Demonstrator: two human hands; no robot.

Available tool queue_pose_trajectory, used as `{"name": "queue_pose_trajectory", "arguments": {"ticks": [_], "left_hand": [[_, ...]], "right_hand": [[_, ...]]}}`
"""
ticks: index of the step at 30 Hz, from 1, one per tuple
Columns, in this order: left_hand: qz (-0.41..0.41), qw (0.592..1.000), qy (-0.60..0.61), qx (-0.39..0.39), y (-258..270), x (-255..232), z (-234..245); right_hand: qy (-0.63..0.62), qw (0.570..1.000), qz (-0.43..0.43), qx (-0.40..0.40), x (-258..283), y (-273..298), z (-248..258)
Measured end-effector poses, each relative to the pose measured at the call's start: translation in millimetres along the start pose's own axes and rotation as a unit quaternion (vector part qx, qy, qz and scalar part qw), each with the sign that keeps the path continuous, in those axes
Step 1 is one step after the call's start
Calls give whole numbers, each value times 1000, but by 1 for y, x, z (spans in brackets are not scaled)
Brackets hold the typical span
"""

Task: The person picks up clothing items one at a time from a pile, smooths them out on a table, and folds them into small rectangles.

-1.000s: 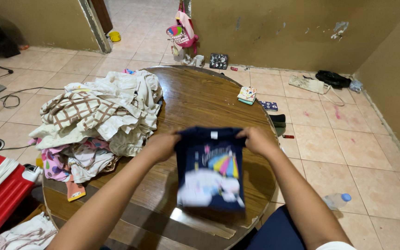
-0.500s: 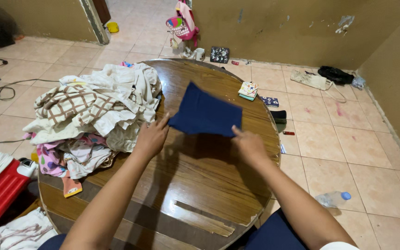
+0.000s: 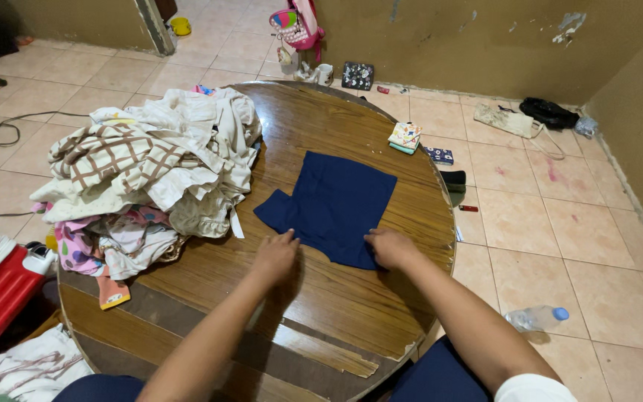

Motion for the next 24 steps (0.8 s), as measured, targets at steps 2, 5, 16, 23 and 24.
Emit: {"name": "queue_pose_trajectory", "arguments": {"ticks": [2,5,16,23,24], "left_hand": [[2,999,44,30,-2,-21,5],[12,997,42,71,-3,-43,12],[67,998,-10,7,0,-8,34],[157,987,-36,24,3,49,31],[160,987,-29,20,3,53,30]], "right_hand": [[38,998,-33,22,-12,-4,-14],[53,985,-90,141,-8,-4,-45],[10,949,164,271,118,39,-60],[-182,955,217,84,120,35,-6],[-169,970,170,37,104,28,3]]}}
Point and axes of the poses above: each hand's wrist, its own y-axis away from the middle knuckle, its own z-axis out of the back of the hand, x = y × z, the point moved 6 cm from there along -y, towards the middle knuckle, and after that the axes turned 8 degrees about x, right-handed, at the moved point
